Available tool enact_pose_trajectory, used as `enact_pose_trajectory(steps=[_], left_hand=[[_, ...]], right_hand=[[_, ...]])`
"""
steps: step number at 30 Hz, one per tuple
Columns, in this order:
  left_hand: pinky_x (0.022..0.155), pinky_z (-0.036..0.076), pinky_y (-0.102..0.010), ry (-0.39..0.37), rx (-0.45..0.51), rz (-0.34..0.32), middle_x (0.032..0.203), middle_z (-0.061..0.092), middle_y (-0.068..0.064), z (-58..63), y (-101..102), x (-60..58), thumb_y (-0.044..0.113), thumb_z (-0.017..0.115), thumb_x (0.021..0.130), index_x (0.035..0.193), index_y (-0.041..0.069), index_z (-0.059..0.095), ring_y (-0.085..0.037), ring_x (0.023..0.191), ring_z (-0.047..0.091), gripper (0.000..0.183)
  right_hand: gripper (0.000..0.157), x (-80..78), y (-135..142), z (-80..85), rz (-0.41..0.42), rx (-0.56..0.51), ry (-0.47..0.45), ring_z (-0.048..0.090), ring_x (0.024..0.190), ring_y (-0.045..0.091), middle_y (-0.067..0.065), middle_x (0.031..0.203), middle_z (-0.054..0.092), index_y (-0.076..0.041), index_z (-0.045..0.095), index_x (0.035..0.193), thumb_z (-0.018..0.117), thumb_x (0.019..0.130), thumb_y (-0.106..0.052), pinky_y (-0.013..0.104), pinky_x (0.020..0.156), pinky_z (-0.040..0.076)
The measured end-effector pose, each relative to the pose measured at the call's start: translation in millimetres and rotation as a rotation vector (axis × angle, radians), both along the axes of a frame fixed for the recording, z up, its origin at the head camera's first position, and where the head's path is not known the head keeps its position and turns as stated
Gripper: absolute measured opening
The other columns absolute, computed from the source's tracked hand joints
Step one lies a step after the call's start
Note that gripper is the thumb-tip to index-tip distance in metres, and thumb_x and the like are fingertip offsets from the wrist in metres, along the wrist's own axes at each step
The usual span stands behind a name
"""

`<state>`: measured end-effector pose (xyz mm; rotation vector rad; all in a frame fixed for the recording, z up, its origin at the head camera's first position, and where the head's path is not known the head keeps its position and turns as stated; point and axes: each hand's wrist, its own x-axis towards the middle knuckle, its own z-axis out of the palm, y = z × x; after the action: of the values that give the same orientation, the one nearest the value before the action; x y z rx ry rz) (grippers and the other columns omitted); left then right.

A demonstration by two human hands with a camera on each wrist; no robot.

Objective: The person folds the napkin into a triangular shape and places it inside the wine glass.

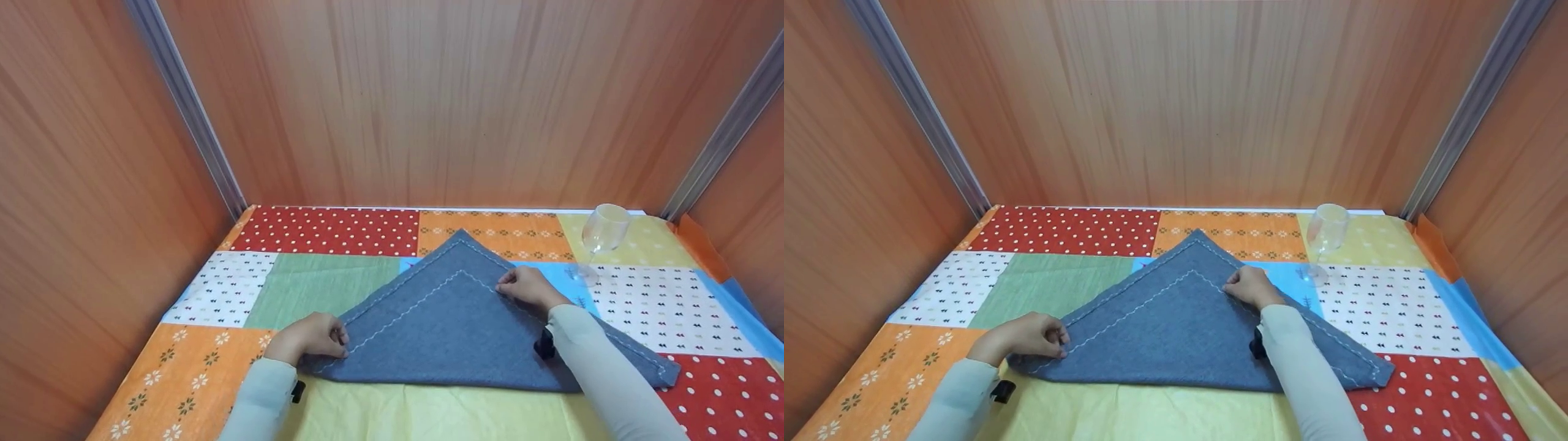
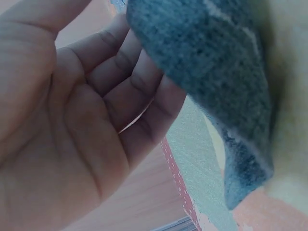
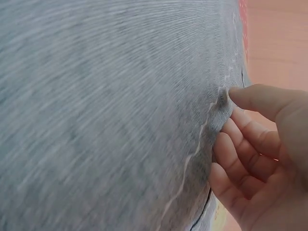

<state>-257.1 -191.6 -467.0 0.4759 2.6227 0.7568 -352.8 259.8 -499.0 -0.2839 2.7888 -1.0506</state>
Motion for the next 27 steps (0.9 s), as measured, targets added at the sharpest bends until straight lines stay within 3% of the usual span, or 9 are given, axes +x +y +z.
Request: enact_pose_trajectory(steps=[4,10,15,20,27], left_hand=[[0.06,0.044,-0.032,-0.002,-0.003,0.012,0.073,0.061,0.003,-2.2,1.8,-0.1,0.013,0.084,0.08,0.087,0.011,0.07,-0.012,0.063,0.052,0.016],[0.06,0.044,-0.032,-0.009,0.003,0.01,0.073,0.061,0.003,0.1,1.7,0.3,0.009,0.083,0.08,0.086,0.009,0.069,-0.013,0.064,0.052,0.015],[0.06,0.043,-0.032,-0.005,0.005,0.015,0.074,0.061,0.003,2.1,0.5,-1.4,0.005,0.079,0.08,0.087,0.009,0.069,-0.013,0.063,0.051,0.013],[0.056,0.041,-0.029,0.053,0.056,0.047,0.07,0.059,0.001,3.4,-1.2,-6.5,0.002,0.072,0.08,0.086,0.007,0.07,-0.012,0.059,0.046,0.009],[0.063,0.047,-0.031,0.131,0.132,0.114,0.077,0.063,0.001,1.8,-3.8,-18.2,0.003,0.071,0.086,0.088,0.003,0.071,-0.013,0.069,0.054,0.002]], right_hand=[[0.023,-3.5,-5.0,0.1,-0.023,-0.03,0.019,0.065,0.081,0.02,0.011,0.1,0.071,0.0,0.074,0.109,0.065,0.098,-0.018,0.044,0.076,0.054],[0.013,-7.0,-9.5,2.8,-0.029,0.008,0.125,0.066,0.079,0.022,0.008,0.092,0.072,-0.002,0.076,0.095,0.067,0.095,-0.011,0.046,0.076,0.054],[0.012,-8.4,-12.6,7.8,-0.059,0.014,0.171,0.065,0.076,0.02,0.007,0.089,0.071,-0.004,0.076,0.095,0.068,0.096,-0.012,0.042,0.07,0.053],[0.012,-11.0,-15.3,13.4,-0.134,-0.038,0.174,0.063,0.073,0.02,0.007,0.088,0.07,-0.005,0.074,0.098,0.065,0.098,-0.013,0.036,0.064,0.051],[0.015,-21.0,-11.9,20.2,-0.229,-0.104,0.182,0.064,0.082,0.024,0.011,0.094,0.07,-0.003,0.073,0.1,0.064,0.099,-0.015,0.038,0.071,0.052]])
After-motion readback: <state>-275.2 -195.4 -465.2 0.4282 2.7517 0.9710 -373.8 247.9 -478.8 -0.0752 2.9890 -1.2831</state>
